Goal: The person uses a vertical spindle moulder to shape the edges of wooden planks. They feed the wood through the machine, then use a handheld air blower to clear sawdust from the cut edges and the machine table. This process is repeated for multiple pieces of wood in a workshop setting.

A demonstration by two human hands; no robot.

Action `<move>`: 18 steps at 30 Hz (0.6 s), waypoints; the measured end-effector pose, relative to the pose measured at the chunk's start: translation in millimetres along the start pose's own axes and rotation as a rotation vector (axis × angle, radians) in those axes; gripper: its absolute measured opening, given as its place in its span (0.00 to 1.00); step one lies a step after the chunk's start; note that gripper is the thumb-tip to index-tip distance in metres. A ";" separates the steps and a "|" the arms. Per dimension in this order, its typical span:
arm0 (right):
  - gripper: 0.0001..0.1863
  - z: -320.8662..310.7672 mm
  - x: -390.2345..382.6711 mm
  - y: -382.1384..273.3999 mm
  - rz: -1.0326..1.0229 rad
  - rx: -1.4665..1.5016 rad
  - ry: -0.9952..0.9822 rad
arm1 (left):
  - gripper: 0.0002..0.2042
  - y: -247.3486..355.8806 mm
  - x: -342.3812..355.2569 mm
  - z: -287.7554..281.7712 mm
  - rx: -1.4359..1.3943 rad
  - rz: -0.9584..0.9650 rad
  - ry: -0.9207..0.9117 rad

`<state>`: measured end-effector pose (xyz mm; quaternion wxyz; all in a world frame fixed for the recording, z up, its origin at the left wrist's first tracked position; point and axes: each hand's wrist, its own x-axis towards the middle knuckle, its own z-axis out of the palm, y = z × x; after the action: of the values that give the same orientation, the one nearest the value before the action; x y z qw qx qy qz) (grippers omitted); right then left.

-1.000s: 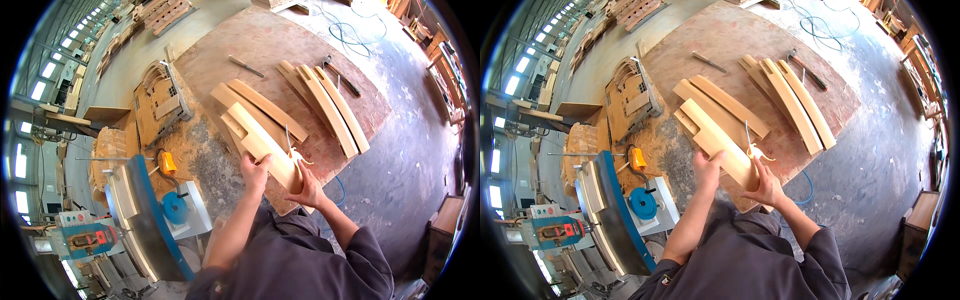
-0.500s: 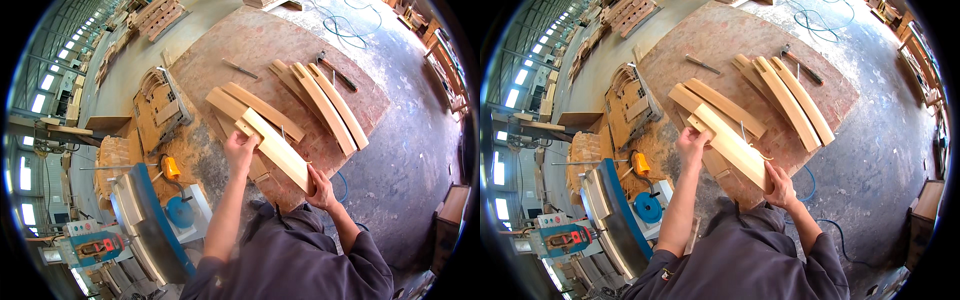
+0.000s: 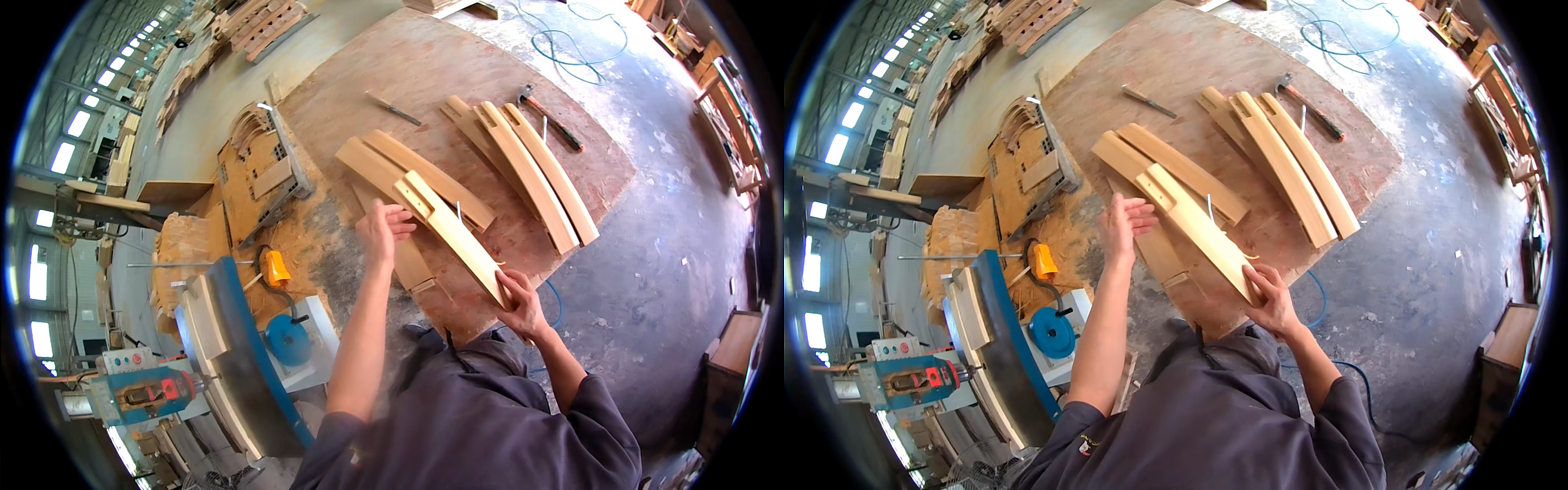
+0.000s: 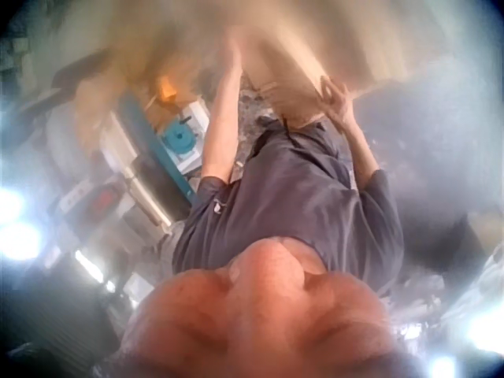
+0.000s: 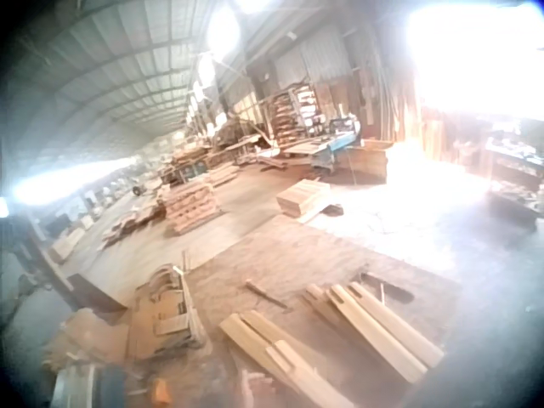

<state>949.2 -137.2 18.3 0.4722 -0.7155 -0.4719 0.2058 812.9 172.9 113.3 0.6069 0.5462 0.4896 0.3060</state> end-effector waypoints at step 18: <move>0.10 86.4 210.6 51.7 -0.194 -0.549 -0.101 | 0.11 -225.8 -218.2 -148.8 0.177 -0.224 0.213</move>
<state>1009.1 82.0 -35.4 0.2541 -0.7569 -0.5991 0.0597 565.2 -19.6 -36.0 0.5313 0.5041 0.6340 0.2485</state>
